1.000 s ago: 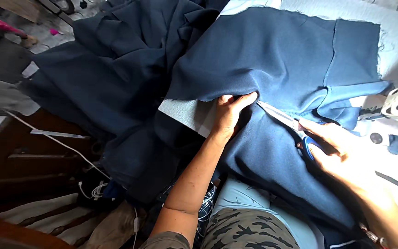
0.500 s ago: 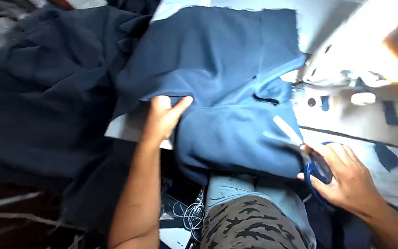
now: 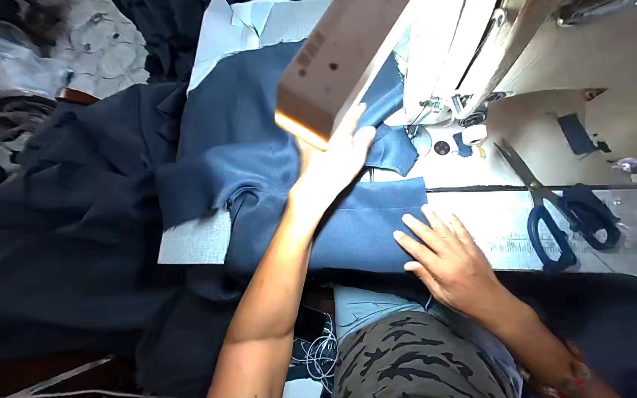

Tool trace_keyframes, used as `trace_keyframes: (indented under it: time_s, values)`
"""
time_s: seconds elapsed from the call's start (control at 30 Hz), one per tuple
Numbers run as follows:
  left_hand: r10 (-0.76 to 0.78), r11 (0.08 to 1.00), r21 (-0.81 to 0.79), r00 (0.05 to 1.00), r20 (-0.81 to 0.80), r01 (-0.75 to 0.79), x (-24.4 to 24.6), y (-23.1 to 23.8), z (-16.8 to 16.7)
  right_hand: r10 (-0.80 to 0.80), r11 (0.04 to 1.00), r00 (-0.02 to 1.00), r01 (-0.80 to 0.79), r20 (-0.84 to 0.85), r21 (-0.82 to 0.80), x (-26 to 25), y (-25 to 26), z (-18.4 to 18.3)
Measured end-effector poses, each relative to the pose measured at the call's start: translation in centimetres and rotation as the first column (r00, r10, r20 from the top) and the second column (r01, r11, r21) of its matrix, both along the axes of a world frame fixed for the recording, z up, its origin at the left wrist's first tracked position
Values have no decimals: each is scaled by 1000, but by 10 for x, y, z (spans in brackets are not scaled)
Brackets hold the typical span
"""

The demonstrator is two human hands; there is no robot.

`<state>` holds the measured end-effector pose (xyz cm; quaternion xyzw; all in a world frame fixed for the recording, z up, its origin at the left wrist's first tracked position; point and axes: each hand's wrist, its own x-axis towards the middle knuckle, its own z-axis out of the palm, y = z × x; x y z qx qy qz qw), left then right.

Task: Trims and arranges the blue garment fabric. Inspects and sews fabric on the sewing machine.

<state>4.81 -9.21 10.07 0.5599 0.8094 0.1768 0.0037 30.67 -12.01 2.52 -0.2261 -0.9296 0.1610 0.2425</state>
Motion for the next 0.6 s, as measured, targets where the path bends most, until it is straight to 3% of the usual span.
trace_keyframes:
  time_s: [0.07,0.1,0.27,0.37,0.5,0.57,0.6]
  values:
    - [-22,950,-299,977,212,86,1,40,-10,10,1000,1000,-9,7,-10,-9,-7,-4]
    - [-19,945,-316,979,204,85,-2,56,-16,1,1000,1000,-1,4,-14,-12,-13,-4]
    - [-238,962,-79,945,225,261,-25,105,-20,-120,993,993,120,-17,-1,-38,-39,-1]
    - [-246,968,113,930,273,223,-27,113,-24,-203,979,979,203,28,11,-41,-38,1]
    - [-117,966,229,993,-32,121,-1,66,-12,-243,970,966,244,91,-2,-31,-29,4]
    - [-207,941,245,970,-129,233,29,11,-5,-259,966,962,259,90,6,-31,-29,4]
    - [-273,946,156,958,-90,284,44,-19,-6,-256,966,963,257,86,4,-32,-29,4]
